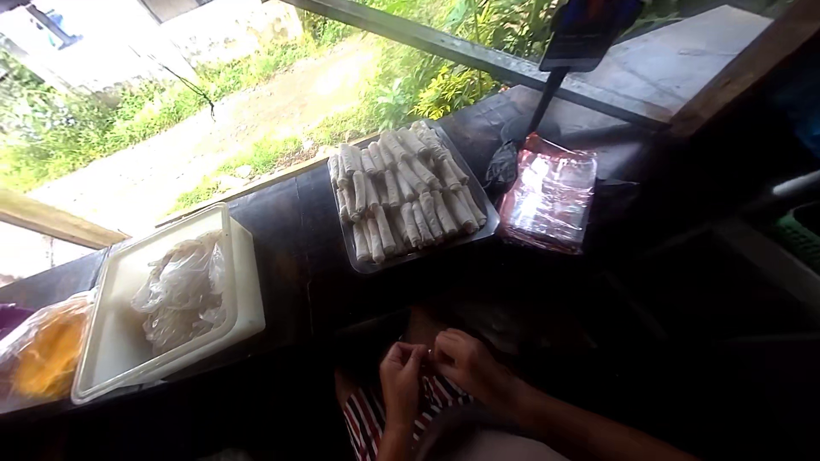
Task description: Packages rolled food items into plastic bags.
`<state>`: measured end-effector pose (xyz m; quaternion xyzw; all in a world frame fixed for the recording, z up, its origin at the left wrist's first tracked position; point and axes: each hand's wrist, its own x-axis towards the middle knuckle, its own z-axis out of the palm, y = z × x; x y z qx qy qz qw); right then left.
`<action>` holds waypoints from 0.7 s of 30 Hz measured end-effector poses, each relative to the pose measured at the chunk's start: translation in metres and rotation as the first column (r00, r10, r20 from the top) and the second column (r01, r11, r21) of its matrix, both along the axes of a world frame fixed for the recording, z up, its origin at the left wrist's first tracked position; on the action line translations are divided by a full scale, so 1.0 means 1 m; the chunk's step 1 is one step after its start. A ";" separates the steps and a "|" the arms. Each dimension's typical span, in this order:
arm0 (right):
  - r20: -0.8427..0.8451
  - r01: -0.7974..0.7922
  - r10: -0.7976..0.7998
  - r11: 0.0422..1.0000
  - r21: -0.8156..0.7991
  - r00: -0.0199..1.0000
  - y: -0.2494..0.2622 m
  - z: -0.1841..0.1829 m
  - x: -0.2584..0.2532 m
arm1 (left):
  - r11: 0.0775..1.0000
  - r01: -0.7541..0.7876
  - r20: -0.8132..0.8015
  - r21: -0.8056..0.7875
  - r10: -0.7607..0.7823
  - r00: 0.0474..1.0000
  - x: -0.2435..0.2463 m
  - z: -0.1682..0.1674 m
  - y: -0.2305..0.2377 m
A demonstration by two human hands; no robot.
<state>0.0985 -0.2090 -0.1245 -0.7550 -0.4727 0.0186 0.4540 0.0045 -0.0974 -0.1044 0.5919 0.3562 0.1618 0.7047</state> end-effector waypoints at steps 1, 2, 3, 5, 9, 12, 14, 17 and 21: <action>-0.159 -0.028 0.021 0.999 -0.040 0.987 0.001 0.005 -0.001 | 0.999 -0.027 0.004 0.017 0.027 1.000 -0.004 -0.001 0.001; -0.343 -0.064 0.033 0.995 -0.079 0.939 0.001 0.012 -0.002 | 0.998 -0.053 0.018 0.030 0.052 0.998 -0.007 -0.003 0.002; -0.507 -0.092 0.028 0.990 -0.103 0.861 0.003 0.017 -0.001 | 0.996 -0.074 0.036 0.044 0.073 0.997 -0.010 -0.005 0.004; -0.729 -0.128 0.010 0.986 -0.107 0.685 0.009 0.023 0.002 | 0.994 -0.076 0.076 0.083 0.070 0.995 -0.016 -0.007 0.006; -0.782 -0.187 0.061 0.980 -0.072 0.621 0.016 0.024 0.002 | 0.989 0.072 0.018 0.127 -0.075 0.997 -0.023 0.006 0.013; -0.787 -0.218 0.111 0.976 -0.031 0.607 0.017 0.021 0.000 | 0.972 0.042 0.011 0.229 -0.046 0.999 -0.027 0.010 0.015; -0.865 -0.160 0.118 0.986 0.045 0.488 0.019 0.023 -0.001 | 0.978 -0.025 0.049 0.209 0.015 0.999 -0.030 0.006 0.012; -0.901 0.025 0.064 0.996 0.083 0.429 0.021 0.028 0.000 | 0.977 -0.093 0.025 0.191 0.090 0.996 -0.039 -0.004 0.013; -0.523 -0.026 0.050 0.998 0.052 0.851 0.021 0.016 0.002 | 0.758 -0.027 -0.159 0.652 0.172 0.972 -0.053 -0.013 0.008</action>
